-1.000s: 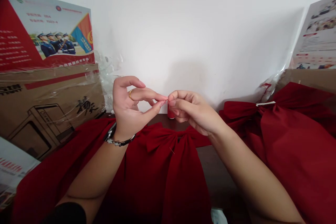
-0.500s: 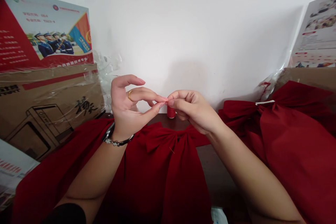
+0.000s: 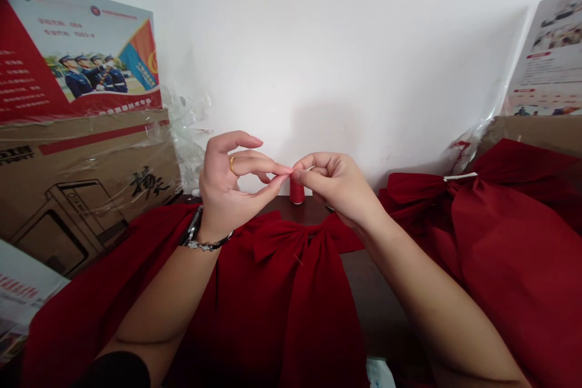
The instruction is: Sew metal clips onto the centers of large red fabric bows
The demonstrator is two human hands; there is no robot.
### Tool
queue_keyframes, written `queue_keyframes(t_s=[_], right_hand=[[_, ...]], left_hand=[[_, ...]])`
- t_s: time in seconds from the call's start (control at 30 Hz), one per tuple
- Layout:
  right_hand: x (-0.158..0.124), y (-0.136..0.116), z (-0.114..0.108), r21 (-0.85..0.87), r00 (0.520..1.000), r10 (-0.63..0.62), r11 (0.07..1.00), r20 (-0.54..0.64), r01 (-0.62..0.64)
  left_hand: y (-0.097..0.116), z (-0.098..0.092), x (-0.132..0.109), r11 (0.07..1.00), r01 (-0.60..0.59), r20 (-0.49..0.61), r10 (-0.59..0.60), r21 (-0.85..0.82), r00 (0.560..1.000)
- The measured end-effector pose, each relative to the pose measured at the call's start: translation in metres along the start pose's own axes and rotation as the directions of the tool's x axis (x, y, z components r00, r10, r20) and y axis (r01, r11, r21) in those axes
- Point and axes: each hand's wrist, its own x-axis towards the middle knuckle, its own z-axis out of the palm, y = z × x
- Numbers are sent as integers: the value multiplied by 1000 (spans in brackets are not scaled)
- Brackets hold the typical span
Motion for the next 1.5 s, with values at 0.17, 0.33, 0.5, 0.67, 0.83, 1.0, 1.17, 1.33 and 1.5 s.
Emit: queue_keyframes(t_s=[0.17, 0.33, 0.5, 0.67, 0.83, 1.0, 1.17, 1.33, 1.5], right_hand=[[0, 0, -1, 0, 1000, 7, 1000, -17, -7], [0, 3, -2, 20, 1000, 0, 1000, -18, 0], [1, 4, -3, 17, 1000, -1, 1000, -18, 2], [1, 4, -4, -6, 1000, -11, 1000, -19, 10], [1, 3, -5, -15, 1000, 1, 1000, 3, -1], [3, 3, -9, 11, 999, -5, 1000, 49, 4], [4, 2, -13, -65, 999, -33, 997, 29, 35], [5, 3, -13, -126, 994, -103, 987, -32, 98], [7, 6, -12, -172, 988, -127, 979, -91, 110]], left_hand=[[-1, 0, 0, 995, -70, 19, 69, 76, 997], [-3, -1, -1, 990, -96, 45, 91, 104, 995], [-9, -2, 1, 988, -126, 35, 123, 91, 992], [-16, -1, 2, 956, -271, 8, 272, 110, 962], [-15, 0, 3, 987, -161, 18, 161, 26, 987], [-15, -6, 9, 995, 35, 82, -28, -89, 996], [-13, -11, 12, 999, 46, 83, -44, -24, 996], [-13, -13, 13, 914, -144, 16, 149, 378, 989], [-9, -19, 14, 747, -282, 12, 344, 603, 939]])
